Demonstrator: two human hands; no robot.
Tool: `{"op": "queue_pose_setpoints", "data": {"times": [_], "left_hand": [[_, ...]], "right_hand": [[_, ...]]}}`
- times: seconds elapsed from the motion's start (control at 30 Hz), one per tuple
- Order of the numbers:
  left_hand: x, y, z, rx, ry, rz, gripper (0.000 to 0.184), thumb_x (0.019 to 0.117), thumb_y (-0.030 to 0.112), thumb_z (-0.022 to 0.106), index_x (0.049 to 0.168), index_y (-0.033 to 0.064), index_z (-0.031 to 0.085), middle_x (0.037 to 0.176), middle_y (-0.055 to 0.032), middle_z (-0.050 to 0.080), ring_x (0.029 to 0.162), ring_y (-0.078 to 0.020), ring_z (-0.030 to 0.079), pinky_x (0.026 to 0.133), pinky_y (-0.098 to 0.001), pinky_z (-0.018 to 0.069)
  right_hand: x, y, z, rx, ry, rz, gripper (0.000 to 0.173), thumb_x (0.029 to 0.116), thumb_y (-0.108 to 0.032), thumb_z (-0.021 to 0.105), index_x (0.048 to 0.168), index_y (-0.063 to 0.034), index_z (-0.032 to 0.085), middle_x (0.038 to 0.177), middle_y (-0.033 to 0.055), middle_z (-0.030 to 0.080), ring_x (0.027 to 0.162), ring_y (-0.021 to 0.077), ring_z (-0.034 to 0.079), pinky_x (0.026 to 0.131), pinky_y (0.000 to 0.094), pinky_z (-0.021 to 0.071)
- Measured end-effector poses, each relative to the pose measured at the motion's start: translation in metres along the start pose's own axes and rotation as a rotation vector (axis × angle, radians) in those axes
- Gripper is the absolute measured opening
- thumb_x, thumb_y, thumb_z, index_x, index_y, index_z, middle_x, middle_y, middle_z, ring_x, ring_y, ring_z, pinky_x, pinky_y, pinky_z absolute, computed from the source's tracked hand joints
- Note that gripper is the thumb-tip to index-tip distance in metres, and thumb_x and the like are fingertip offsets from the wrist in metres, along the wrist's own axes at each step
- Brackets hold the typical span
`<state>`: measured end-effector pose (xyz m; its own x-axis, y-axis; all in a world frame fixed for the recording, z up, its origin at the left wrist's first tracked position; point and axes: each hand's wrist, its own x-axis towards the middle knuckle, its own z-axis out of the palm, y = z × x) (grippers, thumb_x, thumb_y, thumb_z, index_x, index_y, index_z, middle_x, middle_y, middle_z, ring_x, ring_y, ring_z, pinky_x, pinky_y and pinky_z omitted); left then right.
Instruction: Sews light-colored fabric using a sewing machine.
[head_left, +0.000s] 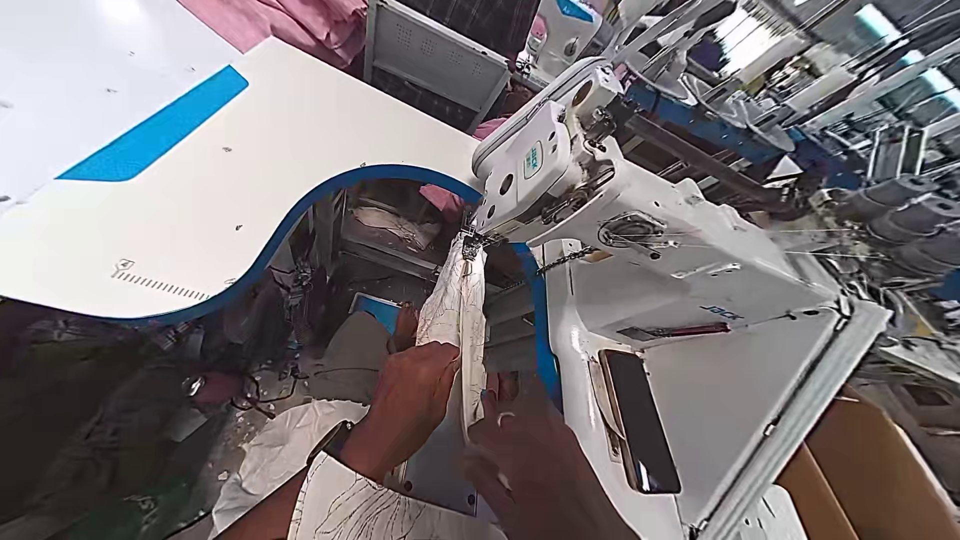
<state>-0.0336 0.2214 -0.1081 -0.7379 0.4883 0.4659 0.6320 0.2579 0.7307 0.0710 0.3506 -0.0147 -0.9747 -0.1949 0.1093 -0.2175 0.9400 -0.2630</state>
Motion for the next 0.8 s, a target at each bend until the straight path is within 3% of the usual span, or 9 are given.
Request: {"op": "queue_pose_setpoints", "data": {"times": [0.1, 0.2, 0.27, 0.37, 0.47, 0.57, 0.67, 0.7, 0.8], "left_hand": [[0.0, -0.006, 0.001, -0.027, 0.049, 0.001, 0.025, 0.0925, 0.013, 0.054, 0.079, 0.0015, 0.07, 0.067, -0.0099, 0.066, 0.06, -0.0236, 0.068, 0.052, -0.0389, 0.0518], [-0.002, -0.008, 0.002, -0.1, 0.043, 0.005, 0.023, 0.0939, 0.014, 0.055, 0.082, 0.0033, 0.071, 0.066, -0.0074, 0.066, 0.057, -0.0186, 0.066, 0.049, -0.034, 0.0494], [0.0, -0.01, 0.004, -0.113, 0.037, 0.021, 0.023, 0.0945, 0.015, 0.054, 0.08, 0.0053, 0.067, 0.058, -0.0048, 0.06, 0.049, -0.0159, 0.059, 0.043, -0.0316, 0.0427], [0.009, -0.007, 0.004, -0.048, 0.05, -0.011, 0.023, 0.091, 0.016, 0.05, 0.073, 0.007, 0.061, 0.049, -0.0036, 0.05, 0.042, -0.0172, 0.055, 0.038, -0.0329, 0.0386], [0.014, -0.002, -0.005, -0.016, -0.068, -0.119, 0.023, 0.0912, 0.02, 0.055, 0.08, 0.0045, 0.066, 0.048, -0.0057, 0.052, 0.041, -0.0225, 0.058, 0.039, -0.0392, 0.0433], [-0.002, 0.003, -0.01, -0.053, -0.086, -0.071, 0.016, 0.0856, 0.014, 0.061, 0.075, 0.0039, 0.067, 0.054, -0.0078, 0.058, 0.045, -0.0237, 0.061, 0.04, -0.0402, 0.0455], [0.005, -0.013, -0.002, -0.1, 0.077, 0.04, 0.02, 0.0894, 0.014, 0.059, 0.076, 0.0047, 0.071, 0.067, -0.0077, 0.062, 0.059, -0.0216, 0.064, 0.051, -0.0329, 0.0517], [0.012, -0.017, 0.005, -0.115, 0.119, 0.055, 0.022, 0.0915, 0.015, 0.059, 0.076, 0.0044, 0.07, 0.067, -0.0077, 0.063, 0.06, -0.021, 0.064, 0.053, -0.0316, 0.052], [0.02, -0.016, 0.015, -0.1, 0.138, 0.047, 0.02, 0.0919, 0.013, 0.052, 0.077, 0.0038, 0.063, 0.058, -0.0062, 0.058, 0.05, -0.0185, 0.06, 0.044, -0.0317, 0.0463]], "right_hand": [[-0.012, -0.01, 0.014, 0.163, -0.091, 0.295, 0.014, 0.0852, -0.013, 0.071, 0.085, 0.0002, 0.077, 0.07, 0.0121, 0.07, 0.061, 0.0271, 0.068, 0.056, 0.0476, 0.054], [-0.017, -0.009, -0.015, 0.088, -0.077, 0.491, 0.019, 0.0911, -0.014, 0.068, 0.09, 0.003, 0.075, 0.066, 0.0146, 0.068, 0.057, 0.0303, 0.066, 0.054, 0.0507, 0.0504], [0.002, -0.034, -0.029, -0.079, -0.104, 0.432, 0.021, 0.0928, -0.016, 0.068, 0.09, 0.0032, 0.075, 0.067, 0.0153, 0.07, 0.058, 0.0309, 0.07, 0.051, 0.0478, 0.0542], [0.023, -0.054, -0.01, -0.212, -0.269, 0.4, 0.022, 0.0922, -0.018, 0.066, 0.084, 0.0014, 0.072, 0.065, 0.0159, 0.066, 0.057, 0.0335, 0.069, 0.048, 0.0474, 0.052], [0.036, -0.036, -0.013, -0.214, -0.427, 0.448, 0.027, 0.0947, -0.02, 0.064, 0.085, 0.0037, 0.072, 0.069, 0.0201, 0.067, 0.065, 0.0396, 0.07, 0.054, 0.0536, 0.0529], [0.038, -0.029, -0.024, -0.21, -0.381, 0.307, 0.023, 0.091, -0.018, 0.067, 0.079, 0.0004, 0.071, 0.064, 0.0158, 0.064, 0.06, 0.0343, 0.068, 0.05, 0.0475, 0.0513], [0.034, -0.016, -0.01, -0.083, -0.429, 0.285, 0.027, 0.0935, -0.019, 0.065, 0.082, 0.0046, 0.071, 0.076, 0.0208, 0.069, 0.076, 0.0396, 0.072, 0.073, 0.0579, 0.0547], [0.035, -0.013, -0.014, -0.1, -0.425, 0.281, 0.029, 0.0952, -0.02, 0.064, 0.082, 0.0052, 0.07, 0.074, 0.0209, 0.069, 0.075, 0.0396, 0.072, 0.076, 0.0583, 0.0546], [0.034, -0.023, -0.026, -0.22, -0.373, 0.279, 0.03, 0.093, -0.027, 0.065, 0.08, 0.0004, 0.07, 0.059, 0.0149, 0.062, 0.057, 0.0349, 0.067, 0.053, 0.0497, 0.0515]]}}
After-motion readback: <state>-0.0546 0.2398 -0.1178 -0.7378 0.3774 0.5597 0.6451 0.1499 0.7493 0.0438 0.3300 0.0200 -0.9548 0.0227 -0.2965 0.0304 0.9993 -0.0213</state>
